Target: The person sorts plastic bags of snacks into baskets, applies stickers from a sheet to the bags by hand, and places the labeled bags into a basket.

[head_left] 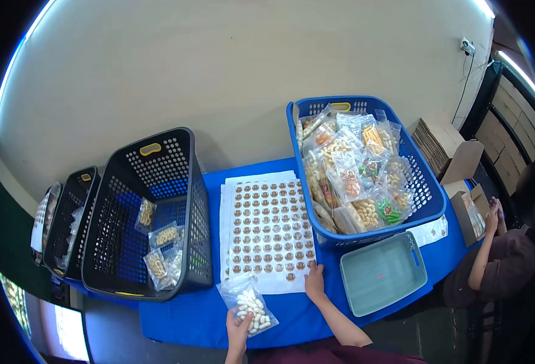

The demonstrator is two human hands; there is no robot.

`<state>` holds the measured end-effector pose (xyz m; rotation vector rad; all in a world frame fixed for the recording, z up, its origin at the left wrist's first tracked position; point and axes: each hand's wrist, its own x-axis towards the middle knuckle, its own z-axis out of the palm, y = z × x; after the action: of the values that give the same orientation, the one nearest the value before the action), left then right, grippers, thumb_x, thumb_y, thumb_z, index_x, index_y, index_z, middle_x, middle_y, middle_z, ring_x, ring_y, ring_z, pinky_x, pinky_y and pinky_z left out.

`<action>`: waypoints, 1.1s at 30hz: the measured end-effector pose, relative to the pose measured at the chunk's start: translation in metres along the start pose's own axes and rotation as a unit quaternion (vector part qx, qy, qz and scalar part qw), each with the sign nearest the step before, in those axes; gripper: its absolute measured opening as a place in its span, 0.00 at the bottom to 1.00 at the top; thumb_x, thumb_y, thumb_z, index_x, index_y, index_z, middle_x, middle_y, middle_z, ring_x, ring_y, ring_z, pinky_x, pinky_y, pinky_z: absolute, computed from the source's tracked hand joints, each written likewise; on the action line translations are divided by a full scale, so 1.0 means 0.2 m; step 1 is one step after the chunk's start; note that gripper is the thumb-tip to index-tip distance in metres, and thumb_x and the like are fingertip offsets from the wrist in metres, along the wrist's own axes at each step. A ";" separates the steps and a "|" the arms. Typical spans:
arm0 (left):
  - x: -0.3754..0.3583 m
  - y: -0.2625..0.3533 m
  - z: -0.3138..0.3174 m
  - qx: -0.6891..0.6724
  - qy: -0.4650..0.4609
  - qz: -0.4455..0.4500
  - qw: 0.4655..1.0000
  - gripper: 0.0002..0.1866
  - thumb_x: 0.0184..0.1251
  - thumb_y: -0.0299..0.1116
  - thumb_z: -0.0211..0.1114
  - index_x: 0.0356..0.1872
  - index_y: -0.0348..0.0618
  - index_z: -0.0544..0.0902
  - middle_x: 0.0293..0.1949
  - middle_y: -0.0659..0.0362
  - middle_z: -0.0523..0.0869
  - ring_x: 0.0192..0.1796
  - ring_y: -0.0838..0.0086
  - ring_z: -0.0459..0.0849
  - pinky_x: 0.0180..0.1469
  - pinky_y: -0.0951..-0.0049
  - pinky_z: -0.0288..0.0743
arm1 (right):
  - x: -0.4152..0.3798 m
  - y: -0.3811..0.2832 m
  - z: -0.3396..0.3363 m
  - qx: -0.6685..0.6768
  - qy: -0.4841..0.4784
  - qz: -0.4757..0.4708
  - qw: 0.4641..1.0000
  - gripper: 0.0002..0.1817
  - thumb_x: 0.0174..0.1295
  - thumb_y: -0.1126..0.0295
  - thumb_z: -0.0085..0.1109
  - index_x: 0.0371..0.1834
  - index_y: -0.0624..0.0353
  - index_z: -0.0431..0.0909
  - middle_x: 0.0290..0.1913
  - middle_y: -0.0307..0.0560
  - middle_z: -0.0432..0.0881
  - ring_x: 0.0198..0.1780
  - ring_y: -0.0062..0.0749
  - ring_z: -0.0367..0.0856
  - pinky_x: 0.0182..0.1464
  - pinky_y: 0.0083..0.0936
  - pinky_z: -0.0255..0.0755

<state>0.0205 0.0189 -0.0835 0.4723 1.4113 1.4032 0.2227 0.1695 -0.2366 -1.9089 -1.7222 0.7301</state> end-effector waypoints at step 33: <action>0.05 -0.13 -0.08 0.040 -0.014 -0.020 0.999 0.22 0.57 0.20 0.61 0.50 0.35 0.63 0.42 0.49 0.78 0.43 0.72 0.80 0.43 0.76 0.75 | -0.06 0.05 0.09 0.045 0.116 -0.060 0.990 0.24 0.47 0.82 0.59 0.49 0.62 0.64 0.41 0.54 0.64 0.38 0.43 0.69 0.42 0.31 0.68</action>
<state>0.0127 0.0123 -0.1145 0.5096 1.4503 1.3075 0.2168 0.1565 -0.2556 -1.7377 -1.6147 0.5093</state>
